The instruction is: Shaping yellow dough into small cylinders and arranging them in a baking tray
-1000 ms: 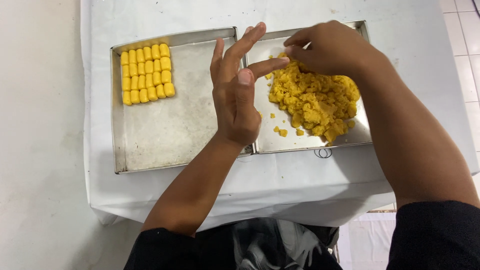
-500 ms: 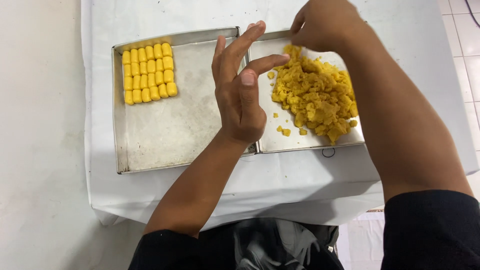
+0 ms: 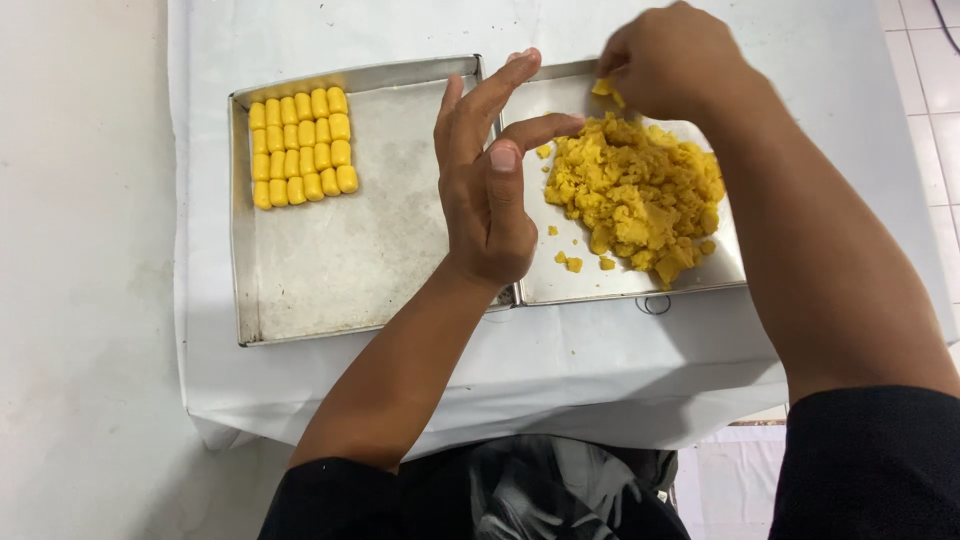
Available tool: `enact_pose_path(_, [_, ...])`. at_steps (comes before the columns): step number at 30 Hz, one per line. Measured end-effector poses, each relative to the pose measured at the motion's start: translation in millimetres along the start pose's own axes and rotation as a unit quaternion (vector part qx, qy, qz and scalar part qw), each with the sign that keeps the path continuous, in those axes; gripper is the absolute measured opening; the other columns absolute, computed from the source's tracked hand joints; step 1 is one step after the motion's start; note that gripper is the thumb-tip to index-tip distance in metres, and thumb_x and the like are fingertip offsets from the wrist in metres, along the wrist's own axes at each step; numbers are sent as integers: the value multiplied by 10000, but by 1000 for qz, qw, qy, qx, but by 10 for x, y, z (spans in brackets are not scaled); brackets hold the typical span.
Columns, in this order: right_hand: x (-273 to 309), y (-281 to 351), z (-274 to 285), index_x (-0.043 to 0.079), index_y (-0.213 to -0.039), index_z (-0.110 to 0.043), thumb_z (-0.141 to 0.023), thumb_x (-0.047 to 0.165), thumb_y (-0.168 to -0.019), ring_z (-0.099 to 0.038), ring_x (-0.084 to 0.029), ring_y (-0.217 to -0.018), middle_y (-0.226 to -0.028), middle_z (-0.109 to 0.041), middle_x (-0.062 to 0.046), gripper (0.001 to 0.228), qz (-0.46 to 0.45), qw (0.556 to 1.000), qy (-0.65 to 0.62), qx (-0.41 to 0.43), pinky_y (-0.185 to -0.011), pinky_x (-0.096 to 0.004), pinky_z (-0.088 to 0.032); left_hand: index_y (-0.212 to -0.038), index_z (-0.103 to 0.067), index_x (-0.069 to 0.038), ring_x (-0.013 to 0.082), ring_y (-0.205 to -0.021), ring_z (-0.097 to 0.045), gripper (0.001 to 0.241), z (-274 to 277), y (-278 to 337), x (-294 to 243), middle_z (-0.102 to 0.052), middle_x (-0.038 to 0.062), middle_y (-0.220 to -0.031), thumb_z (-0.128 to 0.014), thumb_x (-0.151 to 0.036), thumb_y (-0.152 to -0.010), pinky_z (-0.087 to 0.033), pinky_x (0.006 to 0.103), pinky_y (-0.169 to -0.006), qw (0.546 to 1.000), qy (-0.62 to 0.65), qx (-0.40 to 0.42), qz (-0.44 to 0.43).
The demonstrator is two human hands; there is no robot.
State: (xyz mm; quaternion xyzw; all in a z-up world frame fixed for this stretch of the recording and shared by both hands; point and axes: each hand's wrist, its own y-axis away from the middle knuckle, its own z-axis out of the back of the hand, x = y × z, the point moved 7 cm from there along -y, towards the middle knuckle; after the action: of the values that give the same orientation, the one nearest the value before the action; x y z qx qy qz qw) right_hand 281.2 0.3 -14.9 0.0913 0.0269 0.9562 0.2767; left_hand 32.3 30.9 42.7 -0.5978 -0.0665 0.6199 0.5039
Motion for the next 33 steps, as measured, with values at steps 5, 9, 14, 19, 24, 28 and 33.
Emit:
enact_pose_path(5, [-204, 257, 55, 282, -1173, -805, -752, 251, -882, -723, -300, -842, -888, -772, -85, 298, -7, 1000, 10, 6, -797, -453, -564, -1147, -795, -100, 185, -1490, -472, 657, -11, 11, 2, -563, 61, -1495, -188, -350, -1184, -93, 435, -1324, 1000, 15, 7, 5])
enact_pose_path(9, [-268, 370, 46, 233, -1150, -780, -810, 399, -845, -709, -306, -902, -956, -765, -87, 349, -20, 1000, -11, -19, -816, -457, -555, -1138, -798, -99, 200, -1482, -477, 664, -34, 15, -23, -567, 70, -1486, -186, -354, -1179, -98, 444, -1324, 1000, 11, 16, 6])
enact_pose_path(14, [-250, 396, 55, 245, -1072, -826, -789, 323, -838, -699, -311, -937, -1016, -763, -76, 249, 44, 996, 47, -67, -795, -463, -557, -1143, -795, -94, 206, -1476, -480, 669, -52, 21, -11, -573, 83, -1484, -178, -353, -1179, -118, 438, -1321, 1000, 10, 21, 8])
enact_pose_path(19, [-408, 460, 160, 202, -1285, -746, -691, 202, -885, -708, -310, -868, -1054, -761, -128, 404, -6, 994, -89, -57, -809, -455, -568, -1134, -797, -94, 202, -1475, -475, 673, -68, 28, 11, -577, 87, -1483, -177, -352, -1177, -125, 431, -1324, 999, 19, 25, 12])
enact_pose_path(24, [-590, 681, 337, 90, -1237, -743, -699, 206, -994, -745, -230, -869, -1028, -765, -135, 272, -35, 969, -232, -72, -767, -367, -585, -1173, -772, -17, 203, -1496, -443, 677, -105, 56, 80, -567, 94, -1490, -187, -356, -1184, -107, 431, -1330, 997, 61, 35, 21])
enact_pose_path(28, [-666, 726, 328, 114, -1189, -748, -678, 146, -941, -752, -200, -857, -1036, -753, -84, 261, -67, 939, -321, -99, -716, -325, -588, -1379, -549, 107, 197, -1475, -521, 622, -143, 67, 114, -589, 104, -1481, -194, -361, -1173, -65, 446, -1344, 993, 102, 45, 32])
enact_pose_path(33, [-469, 524, 182, 73, -1178, -779, -766, 134, -923, -753, -239, -969, -1105, -761, -126, 263, 53, 970, -172, -161, -861, -377, -588, -1185, -742, 33, 207, -1509, -464, 690, -139, 77, 95, -559, 84, -1497, -191, -382, -1188, -94, 437, -1340, 996, 72, 42, 23])
